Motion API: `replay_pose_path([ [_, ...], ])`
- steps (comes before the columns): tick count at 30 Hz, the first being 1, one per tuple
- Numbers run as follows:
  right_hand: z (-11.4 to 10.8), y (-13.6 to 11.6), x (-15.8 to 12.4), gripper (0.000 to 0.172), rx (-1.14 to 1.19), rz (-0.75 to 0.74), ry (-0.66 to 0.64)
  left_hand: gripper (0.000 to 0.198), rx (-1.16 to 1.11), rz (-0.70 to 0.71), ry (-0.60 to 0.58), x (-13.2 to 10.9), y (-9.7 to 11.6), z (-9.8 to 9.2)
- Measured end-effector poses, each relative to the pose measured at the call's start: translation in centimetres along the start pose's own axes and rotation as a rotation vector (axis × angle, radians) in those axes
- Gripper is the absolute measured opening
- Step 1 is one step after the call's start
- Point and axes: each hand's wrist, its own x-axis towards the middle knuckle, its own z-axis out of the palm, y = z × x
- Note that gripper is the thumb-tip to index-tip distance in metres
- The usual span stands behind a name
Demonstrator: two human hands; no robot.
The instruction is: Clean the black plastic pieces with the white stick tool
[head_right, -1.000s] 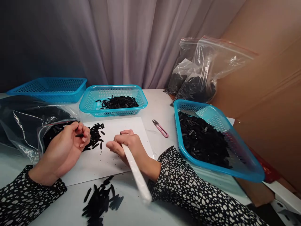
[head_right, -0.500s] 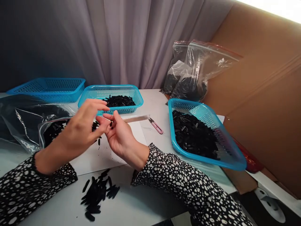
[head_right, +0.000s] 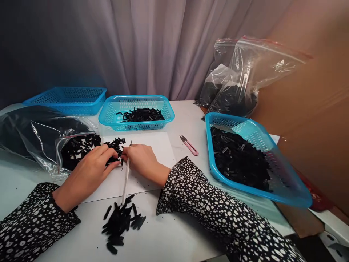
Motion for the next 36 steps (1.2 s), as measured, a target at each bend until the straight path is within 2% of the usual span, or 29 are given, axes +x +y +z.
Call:
replay_pose_path([
  [2, 0.0, 0.6, -0.3, 0.015, -0.003, -0.002, 0.018, 0.003, -0.068, -0.019, 0.049, 0.2, 0.1, 0.3],
  [4, 0.1, 1.4, -0.6, 0.014, 0.055, -0.023, 0.085, 0.009, -0.143, -0.024, 0.091, 0.4, 0.1, 0.6],
  [8, 0.4, 3.0, -1.1, 0.010, 0.333, -0.110, 0.261, 0.016, -0.203, -0.012, 0.091, 0.5, 0.3, 1.1],
  [12, 0.2, 2.8, -1.3, 0.009, 0.562, -0.186, 0.342, 0.010, -0.392, -0.087, 0.131, 0.8, 0.6, 0.8],
  [14, -0.1, 2.2, -1.5, 0.009, 0.652, -0.187, 0.345, 0.018, -0.500, -0.161, 0.134, 1.0, 0.8, 0.4],
  [18, -0.6, 1.3, -1.7, 0.009, 0.896, -0.082, 0.320, 0.025, -0.714, -0.311, 0.106, 1.1, 1.3, -0.2],
  [20, -0.6, 1.2, -1.7, 0.011, 1.028, -0.048, 0.280, 0.028, -0.772, -0.349, 0.103, 0.9, 1.5, -0.3],
  [25, 0.2, 1.5, -1.6, 0.027, 1.267, 0.049, 0.152, 0.030, -0.817, -0.394, 0.093, 0.7, 1.5, -0.1],
  [30, 0.3, 1.4, -1.6, 0.034, 1.340, 0.178, 0.160, 0.019, -0.740, -0.310, 0.055, 0.7, 0.8, 0.1],
  [36, -0.2, 1.4, -1.5, 0.033, 1.333, 0.186, 0.234, 0.011, -0.185, -0.113, -0.021, 0.2, 0.1, 0.8],
])
